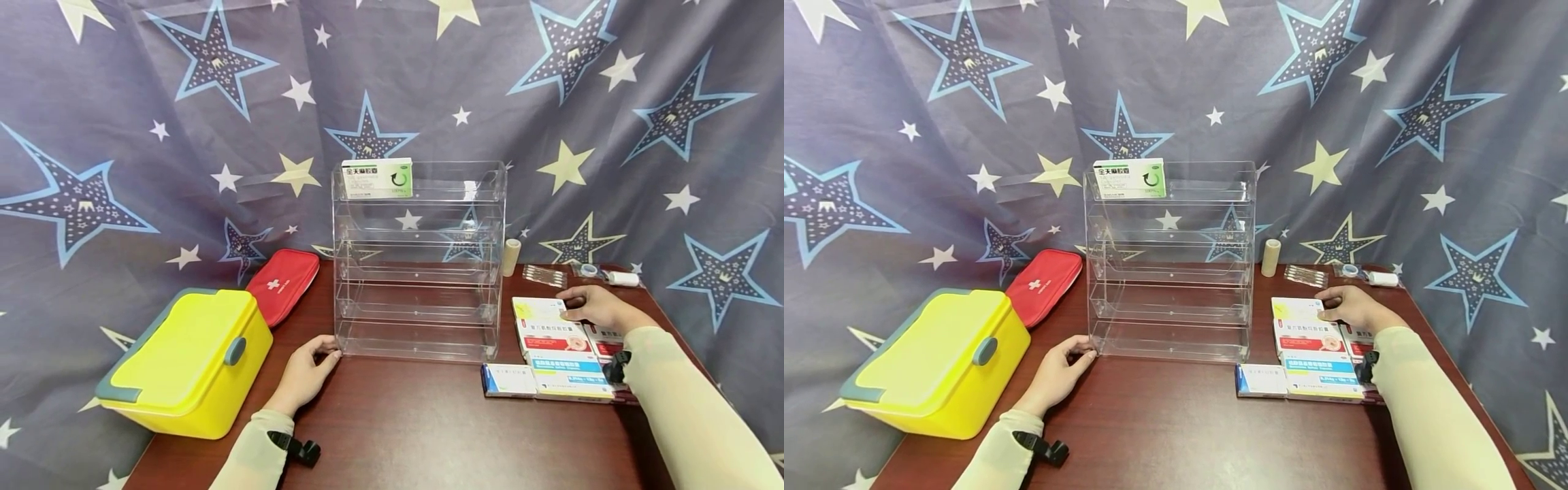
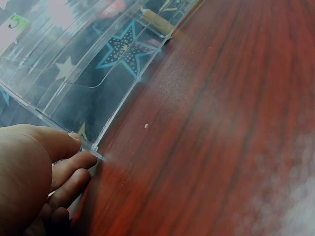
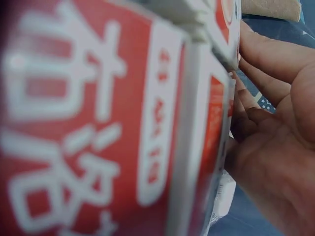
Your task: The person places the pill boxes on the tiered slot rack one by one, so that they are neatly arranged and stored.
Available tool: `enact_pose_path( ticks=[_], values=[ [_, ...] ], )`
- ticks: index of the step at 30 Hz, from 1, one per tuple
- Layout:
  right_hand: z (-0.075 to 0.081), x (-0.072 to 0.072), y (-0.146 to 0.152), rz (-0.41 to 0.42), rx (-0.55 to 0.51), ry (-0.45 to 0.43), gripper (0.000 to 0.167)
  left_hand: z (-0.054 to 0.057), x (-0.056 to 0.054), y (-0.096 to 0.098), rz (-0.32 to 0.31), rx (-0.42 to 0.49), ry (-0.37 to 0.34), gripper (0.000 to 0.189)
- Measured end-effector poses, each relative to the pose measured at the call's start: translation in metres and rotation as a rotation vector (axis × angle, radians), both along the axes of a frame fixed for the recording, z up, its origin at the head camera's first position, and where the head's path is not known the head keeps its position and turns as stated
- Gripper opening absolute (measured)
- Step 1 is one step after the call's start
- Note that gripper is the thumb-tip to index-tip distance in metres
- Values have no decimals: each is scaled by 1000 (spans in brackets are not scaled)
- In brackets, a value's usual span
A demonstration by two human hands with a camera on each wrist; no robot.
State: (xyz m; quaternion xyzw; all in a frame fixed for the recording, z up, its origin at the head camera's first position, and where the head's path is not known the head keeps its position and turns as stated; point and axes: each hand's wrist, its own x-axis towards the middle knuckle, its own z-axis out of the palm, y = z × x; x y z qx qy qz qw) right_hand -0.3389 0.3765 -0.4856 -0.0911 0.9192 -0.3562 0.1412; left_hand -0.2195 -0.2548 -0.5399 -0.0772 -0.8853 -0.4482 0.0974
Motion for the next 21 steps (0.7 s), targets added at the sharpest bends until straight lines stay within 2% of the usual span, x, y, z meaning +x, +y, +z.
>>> enact_pose_path(
  ticks=[9, 16, 21],
  values=[
    [1, 2, -5, -28, -26, 31, 53, -1, -2, 0, 9, -11, 8, 18],
    [3, 2, -3, -97, -44, 67, 50, -2, -1, 0, 12, -22, 3, 18],
    [3, 2, -1, -98, -29, 104, 45, -1, -1, 0, 8, -13, 3, 18]
  ],
)
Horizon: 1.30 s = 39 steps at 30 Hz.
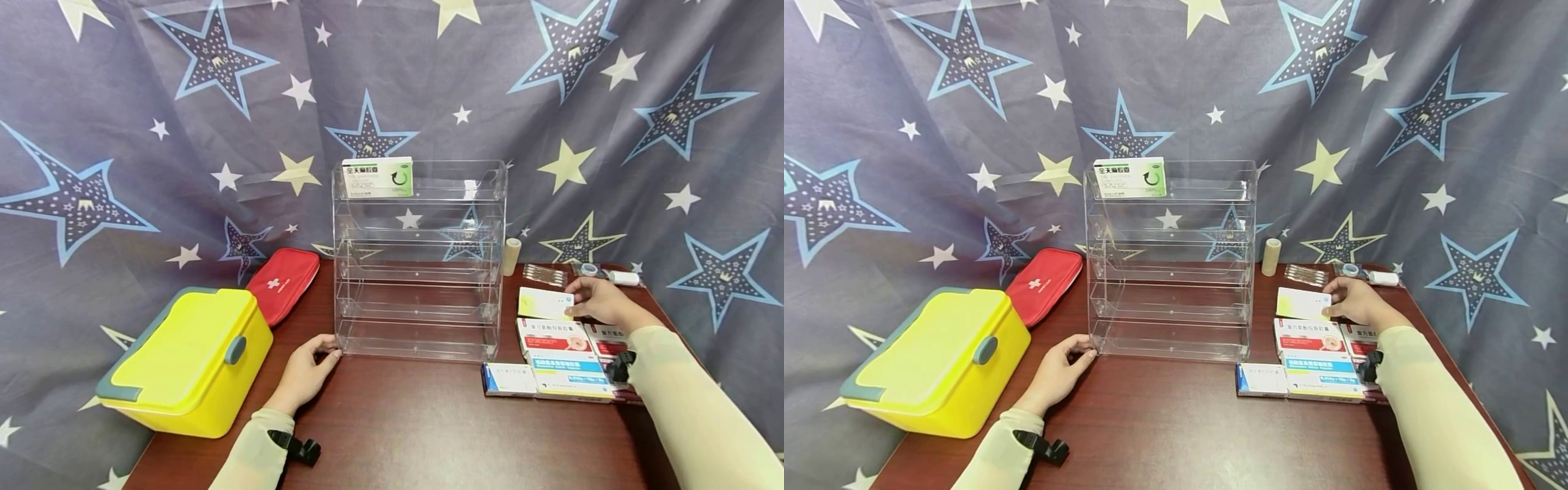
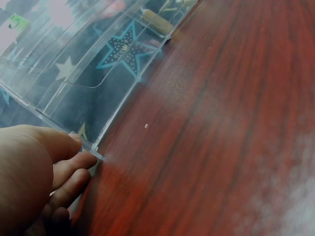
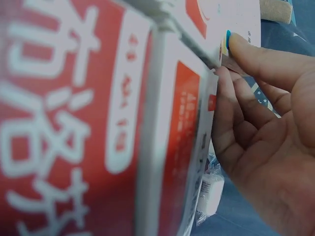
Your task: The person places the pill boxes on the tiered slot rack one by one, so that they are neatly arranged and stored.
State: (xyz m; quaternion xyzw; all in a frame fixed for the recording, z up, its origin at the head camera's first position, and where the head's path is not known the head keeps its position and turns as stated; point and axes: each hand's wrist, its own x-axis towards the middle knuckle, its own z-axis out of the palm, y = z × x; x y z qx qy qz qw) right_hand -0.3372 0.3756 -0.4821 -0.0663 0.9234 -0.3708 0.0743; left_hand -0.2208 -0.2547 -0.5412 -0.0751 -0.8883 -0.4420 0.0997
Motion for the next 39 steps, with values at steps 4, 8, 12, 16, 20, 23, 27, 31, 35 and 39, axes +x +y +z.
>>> enact_pose_path(
  ticks=[4, 8, 12, 16, 20, 23, 27, 31, 35, 39],
  values=[
    [1, 2, -1, -13, -3, 19, 36, -1, 0, 0, -5, 7, 6, 18],
    [4, 4, 0, -33, -32, 22, 28, -3, -1, 0, -4, 6, 5, 18],
    [11, 7, 2, -60, -97, 67, 28, -4, -1, -1, -2, -3, 5, 18],
    [28, 9, 6, -97, -179, 182, 28, -4, 0, 0, 1, -7, 2, 18],
    [61, 16, 4, -160, -261, 316, 26, -3, 0, 0, 0, -3, 1, 18],
    [95, 22, -4, -216, -355, 398, 26, -2, 0, 1, -1, -5, 2, 19],
    [145, 29, -19, -210, -625, 506, 22, -3, 0, 1, 0, -6, 2, 19],
    [193, 30, -44, -88, -916, 607, 24, -3, 0, 0, -3, 0, 5, 19],
    [231, 25, -73, -32, -945, 649, 22, -3, 0, 0, -4, 2, 7, 19],
    [256, 13, -103, -35, -893, 631, 21, -1, 0, -1, -6, 4, 8, 20]
  ],
)
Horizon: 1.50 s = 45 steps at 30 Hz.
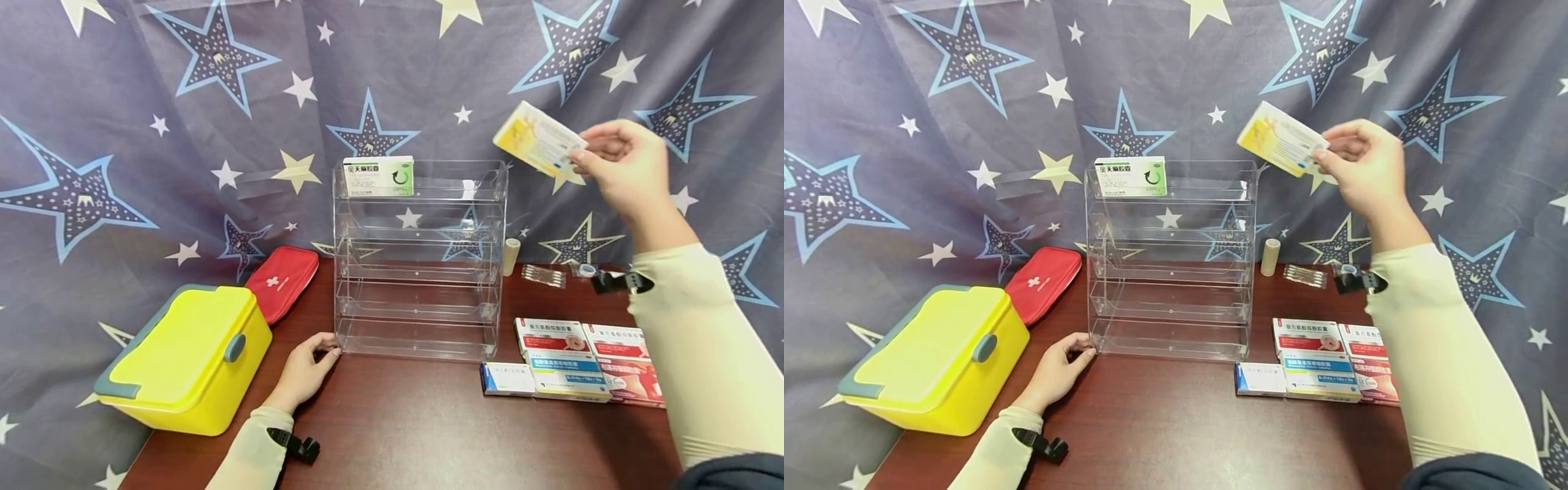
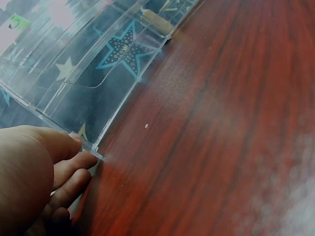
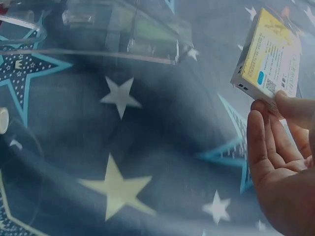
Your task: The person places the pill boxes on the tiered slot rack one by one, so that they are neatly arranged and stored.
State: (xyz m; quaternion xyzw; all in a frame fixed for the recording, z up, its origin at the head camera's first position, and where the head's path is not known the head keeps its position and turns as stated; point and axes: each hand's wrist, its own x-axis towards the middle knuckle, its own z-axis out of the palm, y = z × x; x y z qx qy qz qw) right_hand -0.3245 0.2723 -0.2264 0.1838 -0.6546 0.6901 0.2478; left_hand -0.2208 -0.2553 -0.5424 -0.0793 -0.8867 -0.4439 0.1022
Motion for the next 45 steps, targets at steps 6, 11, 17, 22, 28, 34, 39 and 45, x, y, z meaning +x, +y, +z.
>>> enact_pose_path(
  ticks=[6, 11, 17, 22, 28, 34, 39, 45],
  values=[
    [17, -28, -38, -146, 290, -53, 18, 3, -1, 1, 6, 5, -14, 20],
    [15, -50, -60, -213, 463, -75, 17, 2, -1, 1, 9, -2, -17, 19],
    [10, -62, -77, -204, 537, -106, 17, 1, -1, 1, 5, -12, -13, 20],
    [7, -64, -86, -195, 589, -107, 18, 1, 0, 0, 4, -13, -13, 20],
    [0, -64, -93, -188, 692, -94, 19, 1, -1, 0, 2, -7, -9, 19],
    [-5, -63, -96, -186, 748, -107, 19, 1, -1, 0, 2, -13, -4, 19],
    [-8, -63, -97, -190, 786, -105, 18, 0, 0, 1, 2, -6, -7, 19],
    [-11, -62, -98, -207, 809, -102, 16, -1, 0, 1, 4, 0, -11, 19]
  ],
)
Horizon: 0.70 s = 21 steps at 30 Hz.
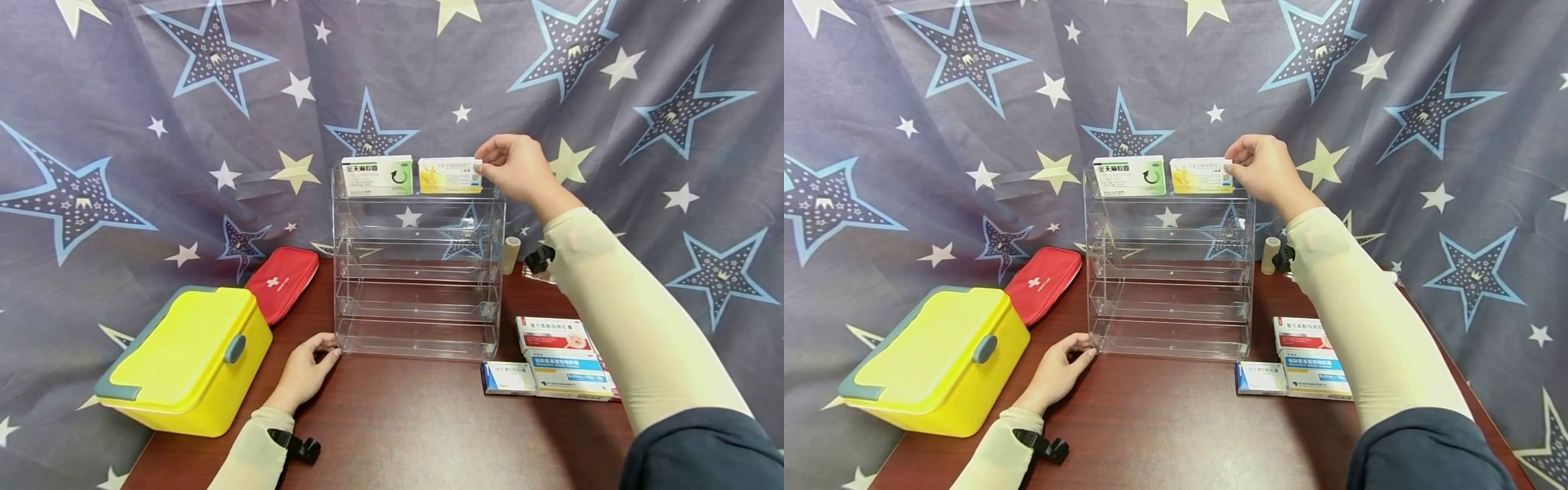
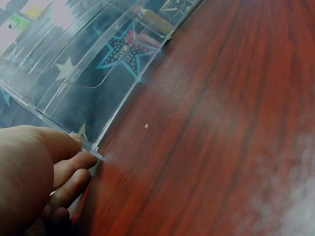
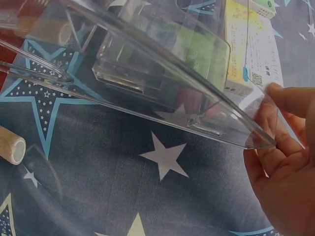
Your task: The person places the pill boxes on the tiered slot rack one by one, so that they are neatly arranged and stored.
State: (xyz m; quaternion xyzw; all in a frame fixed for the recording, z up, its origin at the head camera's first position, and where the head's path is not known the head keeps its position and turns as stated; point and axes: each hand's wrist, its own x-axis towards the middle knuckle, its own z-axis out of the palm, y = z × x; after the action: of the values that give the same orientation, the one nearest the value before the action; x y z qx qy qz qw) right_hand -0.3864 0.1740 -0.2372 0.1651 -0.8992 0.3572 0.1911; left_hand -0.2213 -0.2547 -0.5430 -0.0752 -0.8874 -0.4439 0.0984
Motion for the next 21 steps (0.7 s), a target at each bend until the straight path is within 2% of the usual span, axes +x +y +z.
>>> enact_pose_path(
  ticks=[9, 21],
  values=[
    [0, 1, -1, -22, 48, 19, 16, 1, 0, 0, 0, 4, 6, 19],
    [-1, 1, -2, -41, 41, 9, 17, 1, 1, 0, 0, -1, 4, 19]
  ],
)
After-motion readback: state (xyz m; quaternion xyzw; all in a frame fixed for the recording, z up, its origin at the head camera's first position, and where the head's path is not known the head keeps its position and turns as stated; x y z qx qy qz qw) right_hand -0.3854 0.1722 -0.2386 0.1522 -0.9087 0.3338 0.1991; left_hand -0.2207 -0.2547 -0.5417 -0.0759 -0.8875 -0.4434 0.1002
